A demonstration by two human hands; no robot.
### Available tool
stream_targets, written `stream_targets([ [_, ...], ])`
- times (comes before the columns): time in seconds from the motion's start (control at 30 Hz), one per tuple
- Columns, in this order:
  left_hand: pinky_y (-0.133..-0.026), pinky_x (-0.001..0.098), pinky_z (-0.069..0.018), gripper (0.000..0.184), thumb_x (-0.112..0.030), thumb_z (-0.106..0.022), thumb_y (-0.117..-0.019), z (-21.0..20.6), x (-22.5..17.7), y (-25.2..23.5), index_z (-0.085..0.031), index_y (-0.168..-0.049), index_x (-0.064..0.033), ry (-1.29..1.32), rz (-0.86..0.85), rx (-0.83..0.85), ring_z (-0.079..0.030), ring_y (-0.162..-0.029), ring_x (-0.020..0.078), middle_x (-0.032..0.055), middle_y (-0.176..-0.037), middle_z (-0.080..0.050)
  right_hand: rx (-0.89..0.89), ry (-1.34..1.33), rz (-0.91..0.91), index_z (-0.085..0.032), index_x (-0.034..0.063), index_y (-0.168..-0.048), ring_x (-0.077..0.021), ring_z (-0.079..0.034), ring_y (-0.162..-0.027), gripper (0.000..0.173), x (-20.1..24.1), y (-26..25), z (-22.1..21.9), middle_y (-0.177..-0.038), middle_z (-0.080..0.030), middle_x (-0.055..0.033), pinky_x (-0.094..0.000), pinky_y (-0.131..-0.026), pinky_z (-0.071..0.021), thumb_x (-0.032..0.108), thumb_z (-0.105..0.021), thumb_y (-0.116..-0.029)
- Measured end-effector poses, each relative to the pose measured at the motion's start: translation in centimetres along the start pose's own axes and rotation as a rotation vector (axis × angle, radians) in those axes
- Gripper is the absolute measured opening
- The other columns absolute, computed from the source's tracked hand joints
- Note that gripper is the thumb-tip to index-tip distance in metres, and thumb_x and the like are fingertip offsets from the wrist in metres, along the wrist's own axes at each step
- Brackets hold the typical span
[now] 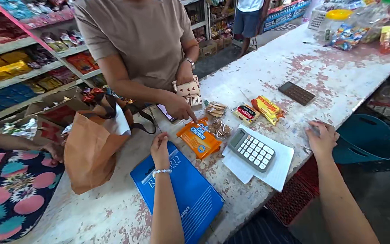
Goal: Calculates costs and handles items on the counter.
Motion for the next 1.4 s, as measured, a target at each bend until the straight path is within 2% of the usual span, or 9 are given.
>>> stream_targets([
  [0.2, -0.091, 0.0286, -0.0478, 0.030, -0.005, -0.044, -0.1041, 0.0, 0.0, -0.2, -0.060, -0.123, 0.0109, -0.005, -0.007, 0.008, -0.061, -0.102, 0.0138, 0.0186, -0.115, -0.064, 0.003, -0.001, -0.001, -0.067, 0.0064, -0.130, -0.0559, -0.035, -0.138, 0.039, 0.1, -0.1, -0.1, -0.149, -0.047, -0.0279, -0.0761, -0.100, -0.0283, 0.026, -0.062, -0.0965],
  [0.33, -0.103, 0.0445, -0.0474, 0.035, -0.012, -0.053, -0.1034, -0.8, -0.4, 0.0, -0.059, -0.132, 0.0081, -0.306, -0.069, 0.141, -0.063, -0.117, 0.0310, 0.0251, -0.124, -0.066, -0.003, -0.009, -0.012, -0.067, 0.0061, -0.130, -0.0555, -0.034, -0.138, 0.038, 0.5, 0.0, -0.2, -0.149, -0.047, -0.0276, -0.0763, -0.100, -0.0280, 0.024, -0.063, -0.0966],
  [0.37, -0.107, 0.0516, -0.0437, 0.041, -0.017, -0.057, -0.1022, -1.4, -0.6, 0.1, -0.057, -0.136, 0.0059, -0.417, -0.084, 0.180, -0.061, -0.121, 0.0362, 0.0248, -0.126, -0.066, 0.001, -0.012, -0.020, -0.067, 0.0061, -0.131, -0.0556, -0.034, -0.139, 0.038, 0.7, 0.0, -0.2, -0.150, -0.046, -0.0274, -0.0765, -0.100, -0.0275, 0.023, -0.063, -0.0972],
  [0.43, -0.115, 0.0656, -0.0258, 0.058, -0.030, -0.063, -0.1003, -2.5, -1.4, 0.5, -0.050, -0.147, 0.0019, -0.615, -0.071, 0.274, -0.052, -0.131, 0.0450, 0.0256, -0.133, -0.063, 0.009, -0.023, -0.035, -0.066, 0.0049, -0.132, -0.0572, -0.032, -0.139, 0.037, 1.3, 0.1, -0.1, -0.151, -0.044, -0.0284, -0.0779, -0.100, -0.0258, 0.021, -0.062, -0.0983],
  [0.5, -0.118, 0.0657, -0.0171, 0.066, -0.038, -0.064, -0.0996, -3.3, -1.9, 0.9, -0.045, -0.152, -0.0021, -0.731, -0.032, 0.337, -0.049, -0.136, 0.0436, 0.0234, -0.138, -0.061, 0.002, -0.010, -0.026, -0.067, 0.0066, -0.131, -0.0564, -0.033, -0.139, 0.038, 1.1, 0.1, -0.2, -0.150, -0.046, -0.0276, -0.0775, -0.099, -0.0266, 0.023, -0.062, -0.0970],
  [0.73, -0.119, 0.0613, -0.0198, 0.067, -0.032, -0.078, -0.0904, -3.0, -2.0, 0.7, -0.053, -0.145, -0.0031, -0.600, 0.006, 0.270, -0.057, -0.127, 0.0373, 0.0209, -0.128, -0.067, -0.046, -0.066, 0.062, -0.068, 0.0017, -0.127, -0.0619, -0.035, -0.136, 0.038, 0.2, 0.0, -0.5, -0.146, -0.048, -0.0322, -0.0828, -0.098, -0.0234, 0.021, -0.062, -0.0943],
  [1.13, -0.120, 0.0599, -0.0195, 0.063, -0.032, -0.074, -0.0938, -3.2, -1.2, 0.9, -0.053, -0.146, -0.0048, -0.629, -0.019, 0.296, -0.060, -0.125, 0.0337, 0.0181, -0.127, -0.068, -0.060, -0.032, 0.036, -0.068, 0.0038, -0.127, -0.0622, -0.035, -0.135, 0.035, -0.5, 0.1, -0.7, -0.146, -0.048, -0.0326, -0.0819, -0.098, -0.0253, 0.019, -0.064, -0.0955],
  [1.27, -0.119, 0.0619, -0.0216, 0.062, -0.032, -0.073, -0.0944, -3.1, -1.1, 1.1, -0.052, -0.146, -0.0038, -0.626, -0.049, 0.300, -0.060, -0.126, 0.0341, 0.0191, -0.128, -0.068, -0.075, 0.071, 0.316, -0.067, -0.0023, -0.126, -0.0651, -0.045, -0.126, 0.035, 4.8, 2.8, 1.1, -0.136, -0.053, -0.0386, -0.0813, -0.099, -0.0285, 0.014, -0.061, -0.0956],
  [1.4, -0.115, 0.0660, -0.0275, 0.061, -0.028, -0.072, -0.0949, -3.2, -0.8, 1.0, -0.052, -0.144, 0.0013, -0.589, -0.104, 0.299, -0.062, -0.122, 0.0383, 0.0239, -0.126, -0.067, 0.177, -0.163, 0.609, -0.067, -0.0072, -0.124, -0.0460, -0.062, -0.116, 0.041, 12.9, 5.8, 0.4, -0.121, -0.067, -0.0297, -0.0600, -0.102, -0.0473, 0.022, -0.049, -0.1020],
])
Point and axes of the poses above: each hand's wrist, its own y-axis away from the middle knuckle, its own z-axis out of the back of the hand, x = y × z, the point moved 3 cm from there along -y, towards the middle knuckle
